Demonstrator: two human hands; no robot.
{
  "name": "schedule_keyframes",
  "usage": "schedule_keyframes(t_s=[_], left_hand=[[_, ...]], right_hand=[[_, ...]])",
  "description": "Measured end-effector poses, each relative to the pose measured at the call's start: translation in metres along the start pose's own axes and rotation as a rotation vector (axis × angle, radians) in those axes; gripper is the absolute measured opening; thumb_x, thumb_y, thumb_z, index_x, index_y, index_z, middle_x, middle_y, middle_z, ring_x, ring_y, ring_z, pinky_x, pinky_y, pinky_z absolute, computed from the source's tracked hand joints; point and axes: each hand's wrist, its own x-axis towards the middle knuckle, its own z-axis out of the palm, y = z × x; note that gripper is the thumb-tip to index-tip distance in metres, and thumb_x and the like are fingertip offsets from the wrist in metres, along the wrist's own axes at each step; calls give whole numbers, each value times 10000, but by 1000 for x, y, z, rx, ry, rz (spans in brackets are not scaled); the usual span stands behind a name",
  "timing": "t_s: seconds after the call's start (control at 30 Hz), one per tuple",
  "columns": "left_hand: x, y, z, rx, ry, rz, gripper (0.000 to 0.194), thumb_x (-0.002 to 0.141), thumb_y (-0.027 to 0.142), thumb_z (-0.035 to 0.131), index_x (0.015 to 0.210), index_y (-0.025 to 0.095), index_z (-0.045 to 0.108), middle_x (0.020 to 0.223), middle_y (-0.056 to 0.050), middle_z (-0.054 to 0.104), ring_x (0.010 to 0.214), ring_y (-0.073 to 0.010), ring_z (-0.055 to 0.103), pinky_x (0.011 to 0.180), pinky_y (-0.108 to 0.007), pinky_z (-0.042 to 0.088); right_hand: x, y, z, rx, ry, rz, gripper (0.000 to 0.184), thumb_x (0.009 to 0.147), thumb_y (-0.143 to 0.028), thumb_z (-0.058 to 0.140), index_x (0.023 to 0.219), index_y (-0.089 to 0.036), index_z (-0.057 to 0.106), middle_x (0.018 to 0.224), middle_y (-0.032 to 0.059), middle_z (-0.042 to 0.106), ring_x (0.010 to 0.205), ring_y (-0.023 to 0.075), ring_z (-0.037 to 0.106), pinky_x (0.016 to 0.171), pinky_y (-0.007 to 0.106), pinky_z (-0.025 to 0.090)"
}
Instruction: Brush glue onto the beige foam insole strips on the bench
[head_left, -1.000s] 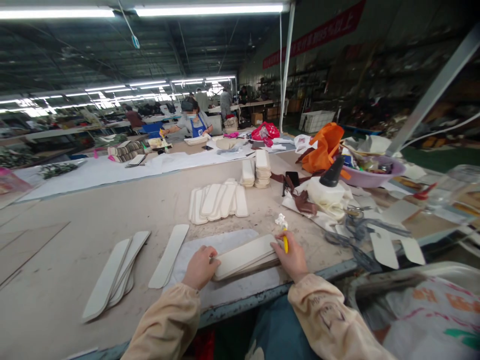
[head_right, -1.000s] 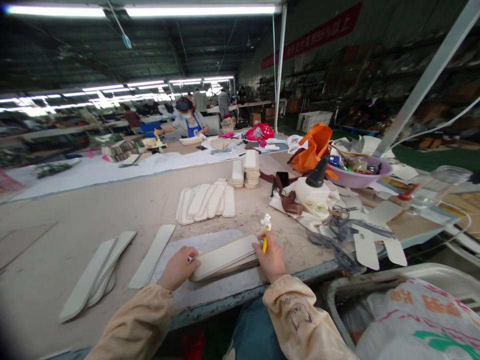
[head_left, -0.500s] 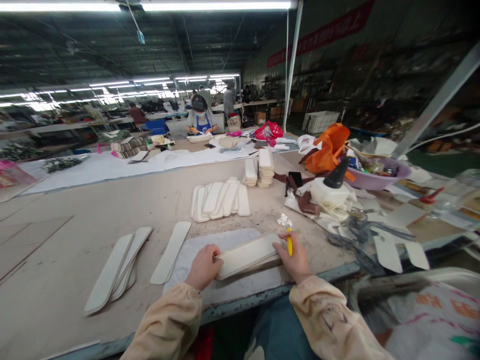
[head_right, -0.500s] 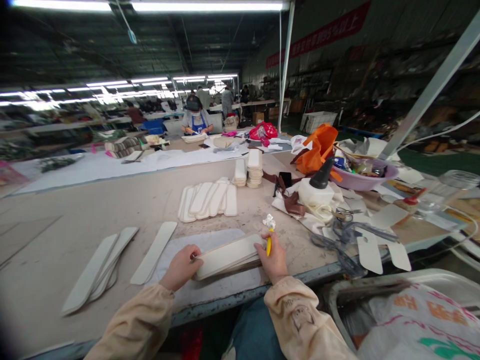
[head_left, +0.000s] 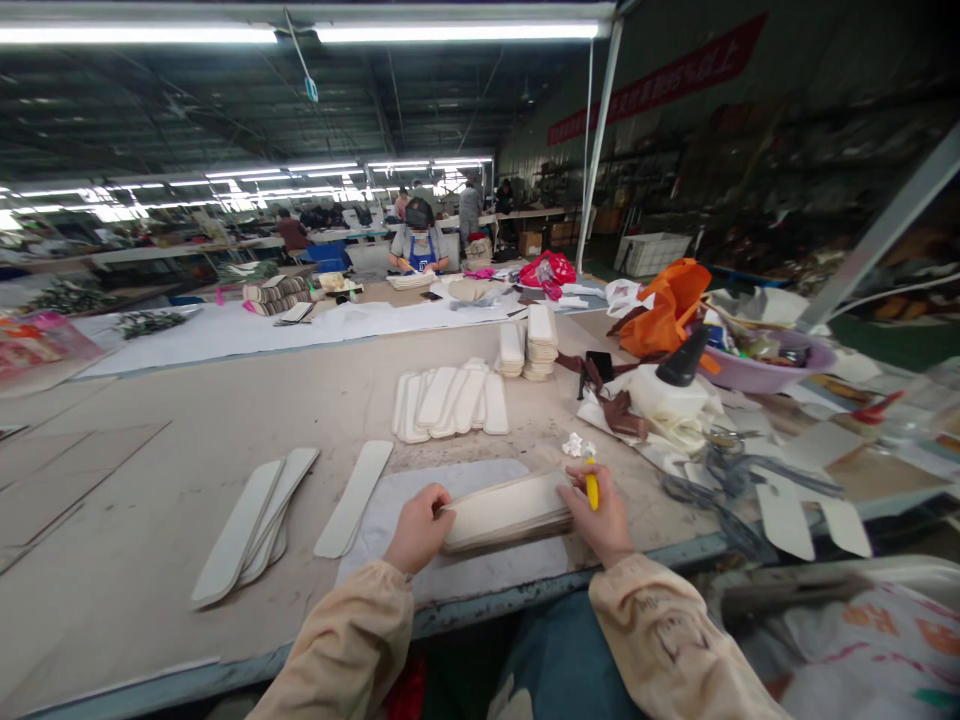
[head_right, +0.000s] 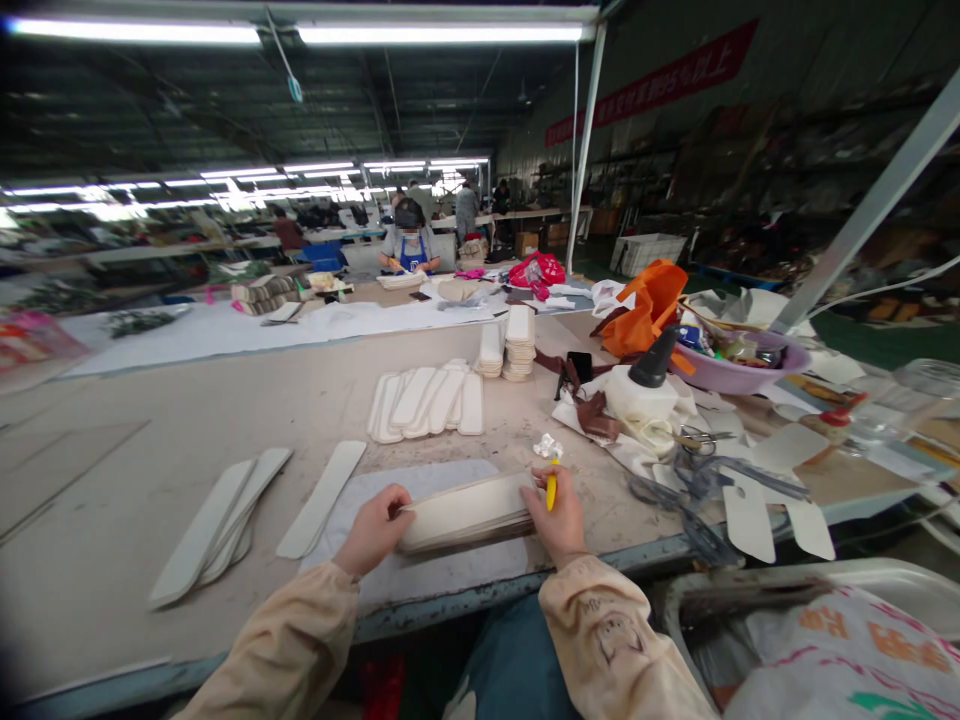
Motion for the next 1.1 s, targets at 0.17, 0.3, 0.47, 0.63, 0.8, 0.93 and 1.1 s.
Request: schedule_keyframes(t_s=[0.17, 0.3, 0.47, 0.63, 0.8, 0.93, 1.1], left_hand=[[-3, 17, -5, -202, -11, 85, 29, 716, 206, 538, 733, 194, 518, 652, 43, 477, 633, -128, 453, 607, -243, 350], [-1, 38, -19, -353, -25, 109, 78, 710, 224, 583, 757, 179, 540, 655, 42, 478, 616, -112, 429, 582, -232, 338], [10, 67, -36, -586, 10, 125, 154, 678, 222, 658, 809, 168, 598, 699, 29, 543, 647, -110, 479, 601, -221, 368], [29, 88, -43, -968, 124, 111, 398, 624, 223, 751, 999, 199, 619, 820, 22, 599, 686, -104, 544, 634, -219, 420], [42, 95, -37, -1298, 149, -5, 621, 532, 237, 813, 1101, 200, 569, 791, 17, 625, 611, -126, 593, 606, -264, 460], [38, 98, -32, -1409, 106, -43, 752, 522, 192, 827, 1202, 207, 505, 773, 13, 664, 640, -147, 630, 645, -286, 489], [33, 111, -41, -1425, 4, -48, 898, 534, 172, 835, 1328, 221, 421, 792, -4, 696, 695, -197, 679, 704, -346, 519]], right_hand=[[-2, -24, -10, -57, -106, -95, 363, 756, -397, 670, 1019, -248, 470, 1172, 75, 640, 1123, 277, 586, 996, 486, 407], [-1, -49, -10, -27, -270, -297, 364, 802, -340, 656, 1048, -269, 398, 1299, 80, 577, 1233, 248, 518, 1036, 457, 384], [5, -72, -3, 33, -385, -370, 359, 800, -311, 674, 1028, -283, 399, 1240, 40, 606, 1189, 228, 547, 1017, 436, 407], [6, -76, 2, 157, -473, -279, 341, 790, -327, 687, 994, -284, 418, 1075, 20, 660, 1047, 225, 620, 950, 419, 462], [-1, -76, 4, 400, -588, -120, 403, 789, -325, 690, 991, -300, 342, 1171, 48, 639, 1020, 235, 648, 899, 433, 514], [-9, -83, 3, 372, -560, -133, 430, 781, -330, 703, 1010, -302, 340, 1235, 61, 616, 1202, 237, 551, 1043, 442, 407], [-13, -92, 9, 365, -554, -123, 466, 746, -377, 726, 990, -291, 338, 1186, 51, 630, 1179, 244, 563, 1021, 445, 421]])
